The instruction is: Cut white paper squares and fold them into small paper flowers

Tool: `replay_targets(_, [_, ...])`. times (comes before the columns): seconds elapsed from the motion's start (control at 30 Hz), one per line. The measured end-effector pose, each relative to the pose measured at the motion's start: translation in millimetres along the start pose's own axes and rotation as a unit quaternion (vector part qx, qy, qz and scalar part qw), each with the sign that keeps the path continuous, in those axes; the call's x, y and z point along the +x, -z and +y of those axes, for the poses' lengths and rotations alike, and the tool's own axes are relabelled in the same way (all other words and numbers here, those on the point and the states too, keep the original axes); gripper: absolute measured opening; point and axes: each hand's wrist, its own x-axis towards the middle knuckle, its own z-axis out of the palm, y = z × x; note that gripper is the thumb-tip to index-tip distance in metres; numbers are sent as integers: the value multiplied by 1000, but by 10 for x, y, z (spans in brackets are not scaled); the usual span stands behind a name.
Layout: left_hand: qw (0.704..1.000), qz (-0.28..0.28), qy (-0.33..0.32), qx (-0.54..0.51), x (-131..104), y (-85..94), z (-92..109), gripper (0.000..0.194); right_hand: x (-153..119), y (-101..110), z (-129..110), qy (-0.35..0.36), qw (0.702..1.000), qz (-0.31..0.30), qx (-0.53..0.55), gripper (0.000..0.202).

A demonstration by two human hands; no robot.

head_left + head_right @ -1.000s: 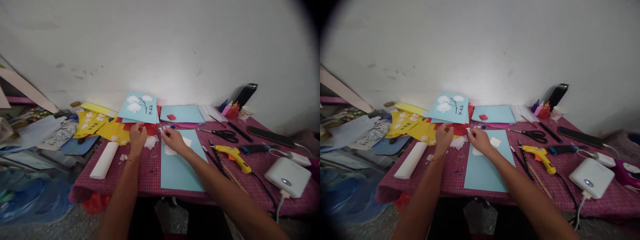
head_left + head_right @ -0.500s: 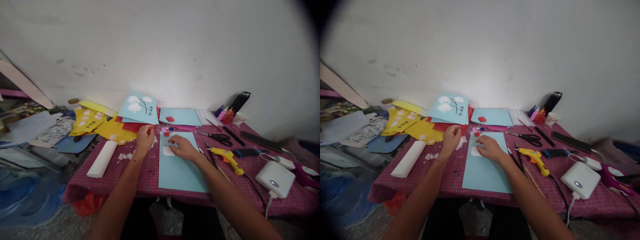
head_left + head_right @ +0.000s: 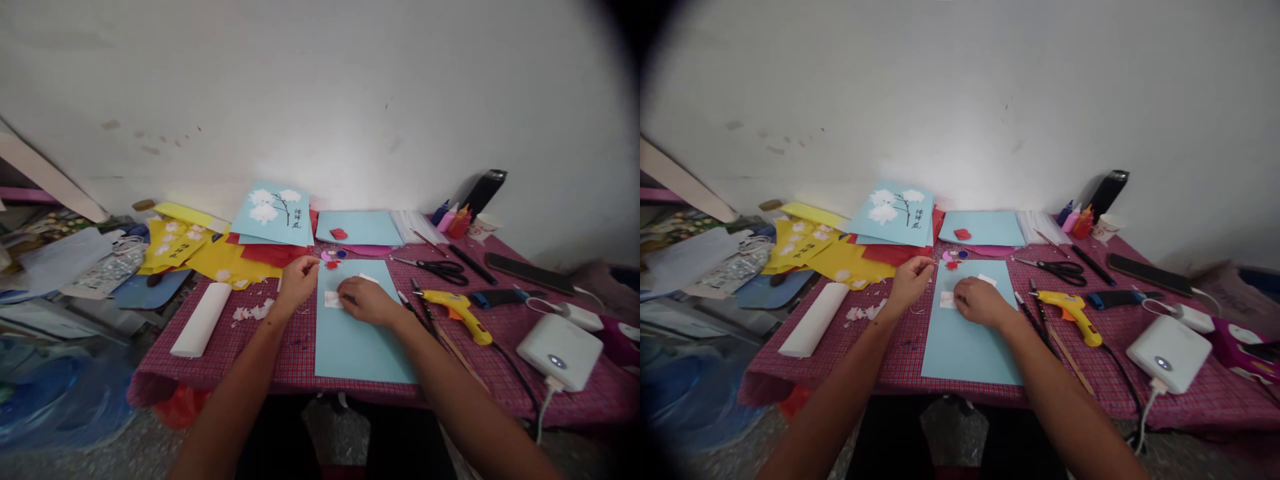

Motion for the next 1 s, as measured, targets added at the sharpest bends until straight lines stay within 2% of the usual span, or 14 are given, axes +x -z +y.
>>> replay_targets(0.1, [1000,-14,11,-19,2,-2,-16,23,4,-20,20,3,1000,10,19,18])
replay_targets(0.23, [997,-59,27,-42,2,-4,-21,23,21,-73,60,-62,992,65,90,17])
replay_targets(0.37, [993,-93,49,-47,-2,-21,-39,24,42,-117,104,-155,958,105,219,16])
replay_targets(0.5, [988,-141,35,-42,-22,-30,-58,28,59,-126,132,-197,920,114,320,16])
replay_targets(0.63, [974,-222,24,-31,-60,-43,-40,35,68,-127,129,-212,890,115,387,20])
replay_targets(0.7, [967,-251,22,-26,-72,-54,-27,27,68,-124,120,-214,877,115,416,21])
replay_targets(0.77, [968,-249,9,-14,-75,-62,-23,18,65,-114,109,-203,868,111,439,22])
replay_targets(0.83, [972,-236,2,-3,-71,-65,-34,21,60,-99,100,-184,868,92,451,25])
replay_targets(0.93, [971,-239,21,-16,-61,-70,-73,21,56,-75,92,-172,879,62,441,31])
replay_targets(1.0, [969,-243,38,-31,-57,-76,-98,19,58,-63,93,-185,879,65,435,32])
